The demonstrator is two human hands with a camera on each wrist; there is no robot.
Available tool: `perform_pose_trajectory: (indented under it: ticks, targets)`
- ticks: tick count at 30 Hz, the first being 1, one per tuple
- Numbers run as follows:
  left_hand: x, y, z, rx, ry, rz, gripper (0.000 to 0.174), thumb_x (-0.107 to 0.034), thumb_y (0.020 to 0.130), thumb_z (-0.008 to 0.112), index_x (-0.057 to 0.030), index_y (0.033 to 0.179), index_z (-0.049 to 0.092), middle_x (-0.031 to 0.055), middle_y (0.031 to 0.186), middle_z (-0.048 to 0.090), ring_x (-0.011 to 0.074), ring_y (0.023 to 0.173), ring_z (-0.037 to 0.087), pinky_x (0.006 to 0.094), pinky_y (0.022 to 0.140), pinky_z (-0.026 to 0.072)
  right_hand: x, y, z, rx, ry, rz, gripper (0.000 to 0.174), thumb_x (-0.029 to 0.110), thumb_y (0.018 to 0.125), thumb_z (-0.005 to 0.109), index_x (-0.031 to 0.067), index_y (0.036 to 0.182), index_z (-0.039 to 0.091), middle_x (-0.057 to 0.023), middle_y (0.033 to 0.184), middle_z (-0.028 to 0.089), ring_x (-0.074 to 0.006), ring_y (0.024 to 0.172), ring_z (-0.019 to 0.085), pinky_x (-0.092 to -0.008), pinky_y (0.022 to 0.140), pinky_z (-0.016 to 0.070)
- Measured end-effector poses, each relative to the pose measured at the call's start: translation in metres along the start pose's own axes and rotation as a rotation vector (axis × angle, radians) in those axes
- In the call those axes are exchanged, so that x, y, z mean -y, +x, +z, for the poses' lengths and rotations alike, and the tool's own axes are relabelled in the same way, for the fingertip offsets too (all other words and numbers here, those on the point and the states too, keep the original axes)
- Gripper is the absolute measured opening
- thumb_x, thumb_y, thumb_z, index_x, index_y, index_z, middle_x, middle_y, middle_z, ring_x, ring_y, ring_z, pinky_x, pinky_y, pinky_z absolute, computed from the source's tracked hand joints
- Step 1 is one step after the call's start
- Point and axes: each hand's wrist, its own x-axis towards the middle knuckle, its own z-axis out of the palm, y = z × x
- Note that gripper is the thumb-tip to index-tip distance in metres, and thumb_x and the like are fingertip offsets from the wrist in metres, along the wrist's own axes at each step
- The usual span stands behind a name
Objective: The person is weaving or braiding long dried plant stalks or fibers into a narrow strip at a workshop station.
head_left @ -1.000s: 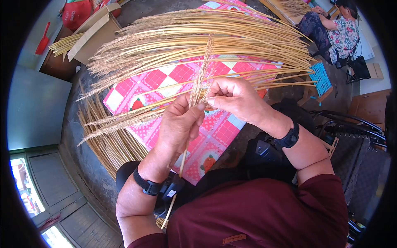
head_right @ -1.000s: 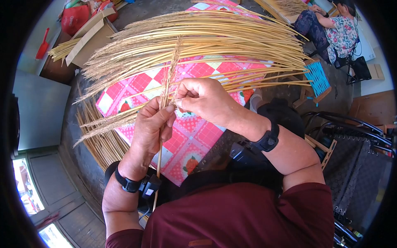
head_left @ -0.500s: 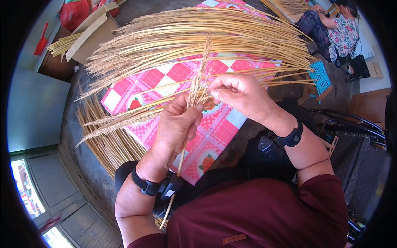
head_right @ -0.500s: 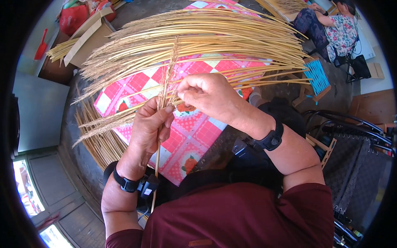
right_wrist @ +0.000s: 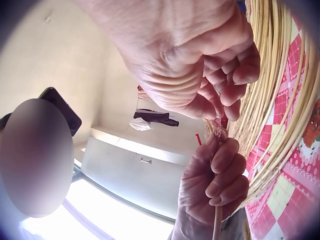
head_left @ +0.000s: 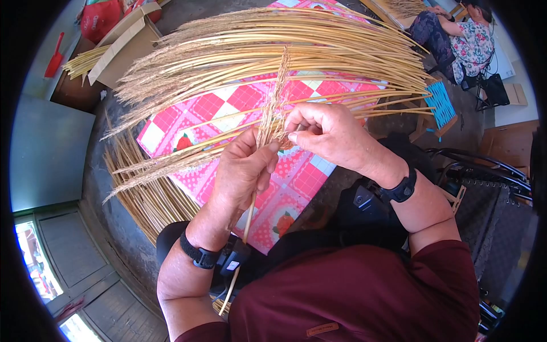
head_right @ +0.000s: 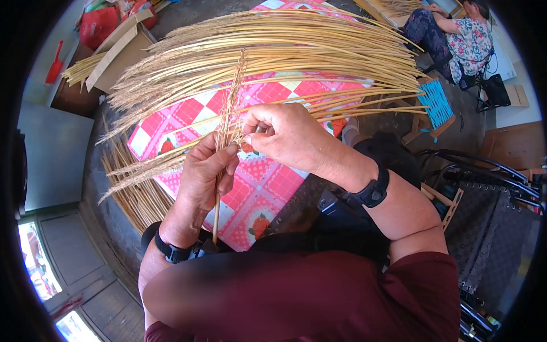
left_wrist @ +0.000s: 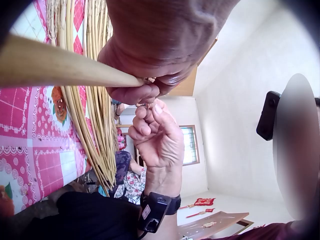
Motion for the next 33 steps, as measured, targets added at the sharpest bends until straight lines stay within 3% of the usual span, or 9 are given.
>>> perform_pose_trajectory:
  ticks: [8,25,29,32,33]
  targets:
    - [0.001,-0.001,-0.001,0.025,-0.013,-0.006,0.008,-0.009,0.089,0.056,-0.0041,0.095,0.057,0.0008,0.059,0.052,0.0049,0.035,0.037,0.0173,0.031,0.0279,-0.001,-0.001,-0.001,0.001,0.028,0.051,0.010,0.003,0.081,0.057,0.0000,0.090,0.059,0.0033,0.066,0.051,-0.0018,0.057,0.042,-0.0208,0.049,0.0339]
    - [0.005,0.003,-0.007,0.061,-0.035,-0.035,0.010,-0.008,0.089,0.054,-0.0032,0.098,0.057,0.0037,0.060,0.053,0.0078,0.034,0.039,0.0181,0.031,0.0332,0.001,-0.001,0.000,0.023,0.052,0.018,0.004,0.005,0.082,0.058,0.0007,0.081,0.058,0.0029,0.067,0.054,-0.0020,0.060,0.044,-0.0199,0.053,0.0366]
    - [0.006,0.002,-0.005,0.075,-0.009,-0.054,0.009,-0.010,0.089,0.055,-0.0034,0.094,0.057,0.0019,0.060,0.054,0.0059,0.035,0.040,0.0182,0.031,0.0299,-0.006,-0.002,0.002,-0.022,-0.008,-0.031,0.005,0.003,0.081,0.059,0.0009,0.078,0.056,0.0021,0.066,0.054,-0.0025,0.060,0.045,-0.0209,0.053,0.0385]
    - [0.006,0.002,-0.004,0.088,-0.016,-0.073,0.010,-0.010,0.089,0.055,-0.0036,0.096,0.057,0.0018,0.061,0.054,0.0059,0.035,0.040,0.0182,0.031,0.0304,-0.007,-0.002,0.004,-0.061,-0.072,-0.054,0.006,0.005,0.076,0.059,0.0011,0.076,0.055,-0.0099,0.062,0.058,-0.0171,0.055,0.056,-0.0302,0.053,0.0438]
    - [0.006,0.002,-0.004,0.090,-0.017,-0.072,0.010,-0.010,0.089,0.055,-0.0037,0.097,0.057,0.0018,0.061,0.054,0.0059,0.035,0.040,0.0183,0.031,0.0305,-0.008,-0.002,0.004,-0.062,-0.078,-0.065,0.005,0.005,0.076,0.059,0.0013,0.075,0.055,-0.0101,0.062,0.058,-0.0178,0.055,0.057,-0.0305,0.053,0.0437]
